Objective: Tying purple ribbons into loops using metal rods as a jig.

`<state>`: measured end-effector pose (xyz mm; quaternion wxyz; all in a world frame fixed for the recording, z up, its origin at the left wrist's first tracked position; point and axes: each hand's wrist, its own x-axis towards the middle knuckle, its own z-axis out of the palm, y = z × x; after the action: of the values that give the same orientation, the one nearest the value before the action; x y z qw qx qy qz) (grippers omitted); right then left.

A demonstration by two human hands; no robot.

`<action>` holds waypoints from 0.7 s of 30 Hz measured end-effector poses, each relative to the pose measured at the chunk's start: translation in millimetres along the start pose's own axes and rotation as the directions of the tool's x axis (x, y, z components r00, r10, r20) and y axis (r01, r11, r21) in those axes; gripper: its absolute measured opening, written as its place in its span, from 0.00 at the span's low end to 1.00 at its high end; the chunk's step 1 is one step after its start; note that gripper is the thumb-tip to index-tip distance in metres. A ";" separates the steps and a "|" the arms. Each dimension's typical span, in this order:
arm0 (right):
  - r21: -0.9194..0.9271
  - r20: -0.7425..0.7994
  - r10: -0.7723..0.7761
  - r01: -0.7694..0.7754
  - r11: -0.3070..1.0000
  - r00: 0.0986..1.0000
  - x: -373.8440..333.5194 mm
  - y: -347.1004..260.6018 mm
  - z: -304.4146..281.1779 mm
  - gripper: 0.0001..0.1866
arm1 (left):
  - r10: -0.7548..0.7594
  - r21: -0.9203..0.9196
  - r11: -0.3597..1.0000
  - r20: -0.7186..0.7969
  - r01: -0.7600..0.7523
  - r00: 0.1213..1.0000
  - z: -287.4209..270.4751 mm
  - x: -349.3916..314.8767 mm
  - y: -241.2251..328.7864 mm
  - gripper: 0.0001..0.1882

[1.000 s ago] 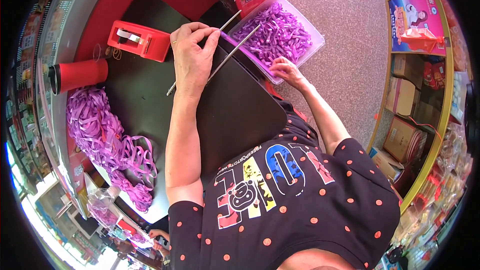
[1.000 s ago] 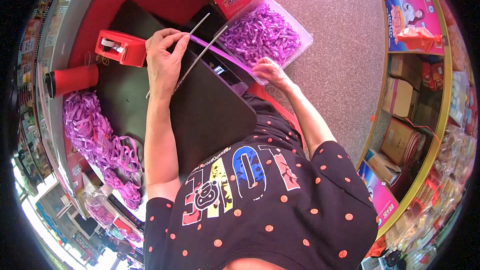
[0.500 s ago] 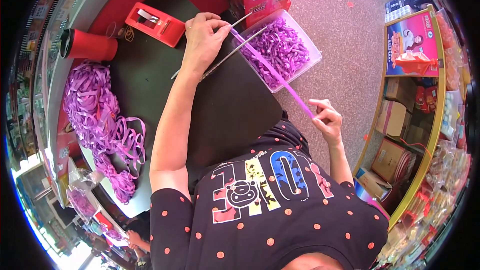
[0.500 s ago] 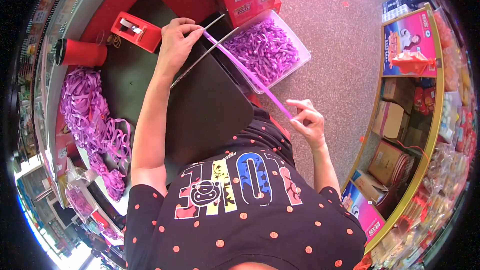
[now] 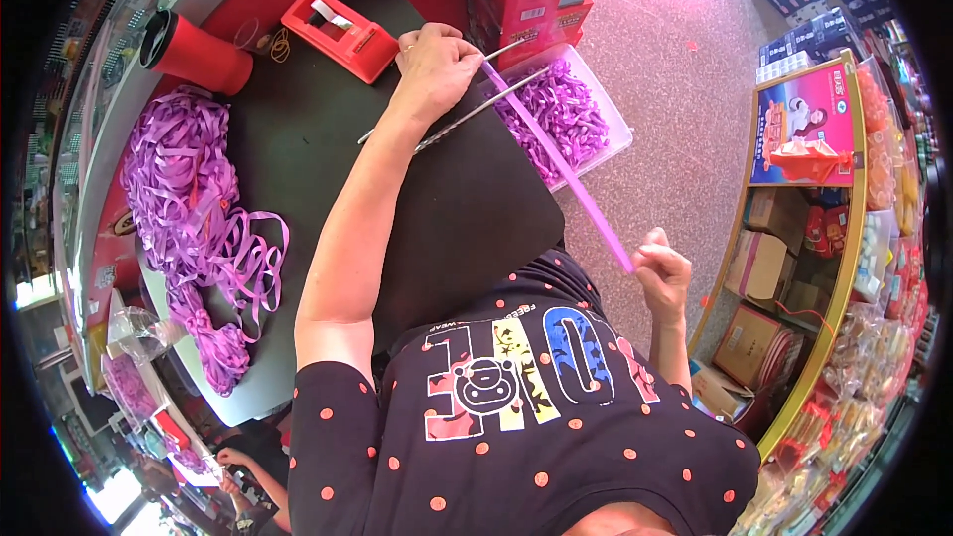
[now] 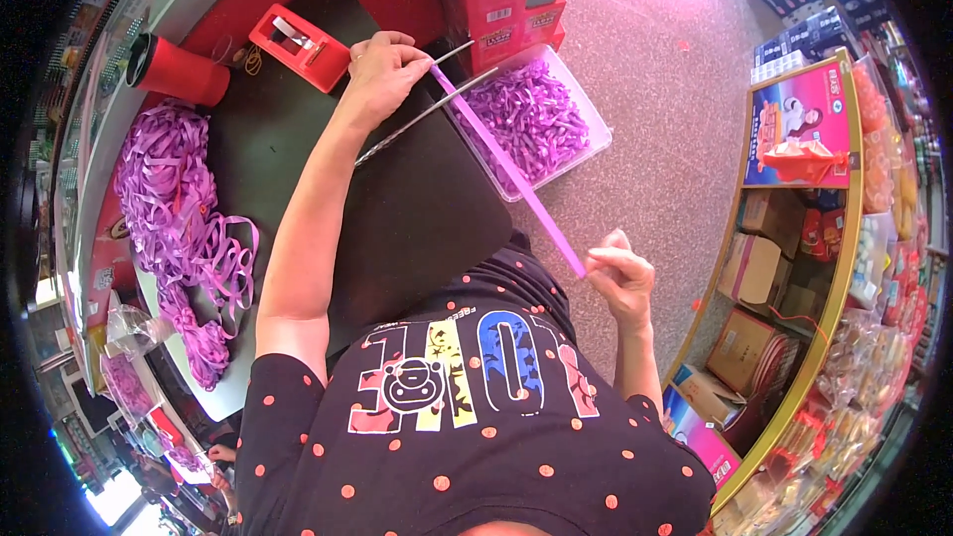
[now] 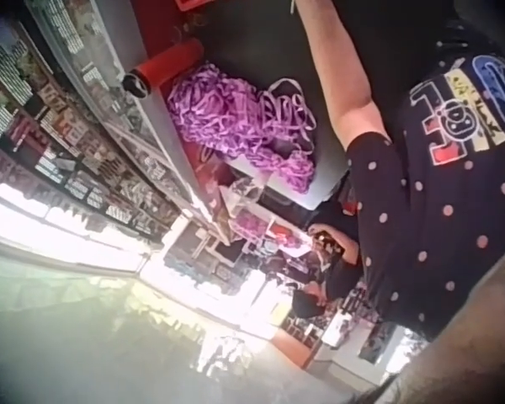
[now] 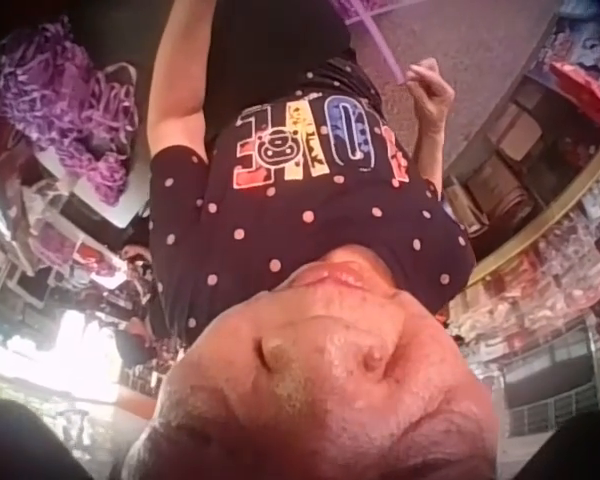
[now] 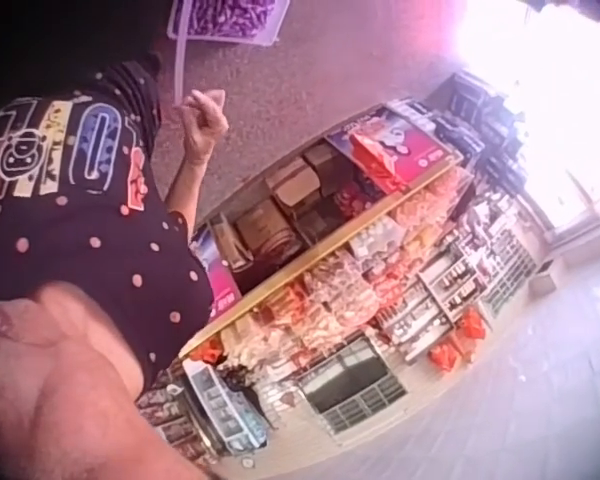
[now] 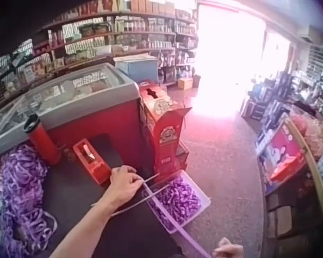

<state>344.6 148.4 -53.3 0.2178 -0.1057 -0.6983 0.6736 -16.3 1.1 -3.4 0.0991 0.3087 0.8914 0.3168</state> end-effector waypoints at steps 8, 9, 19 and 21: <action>0.429 0.083 -0.423 0.350 0.832 0.902 106.8 -63.4 -1.9 0.09 | 0.038 -0.004 0.999 -0.087 -0.038 0.995 9.1 -1.1 -2.3 0.07; 0.555 0.037 -0.320 0.247 0.795 0.947 124.0 -60.2 -9.6 0.13 | 0.045 -0.004 0.999 -0.090 -0.046 0.995 9.8 -2.3 -3.4 0.07; 0.316 0.550 -0.213 0.034 0.948 0.808 369.5 -85.4 164.6 0.31 | 0.099 -0.057 0.993 -0.133 -0.107 0.986 9.5 -11.9 -2.7 0.08; 0.240 0.520 -0.280 0.177 0.954 0.807 390.3 -48.1 168.9 0.32 | 0.101 -0.088 0.989 -0.160 -0.116 0.982 11.4 -11.3 -1.7 0.09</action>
<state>-68.3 166.1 57.7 0.0970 0.1970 -0.6750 0.7044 -4.0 -1.1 -13.6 0.0270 0.3262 0.8617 0.3877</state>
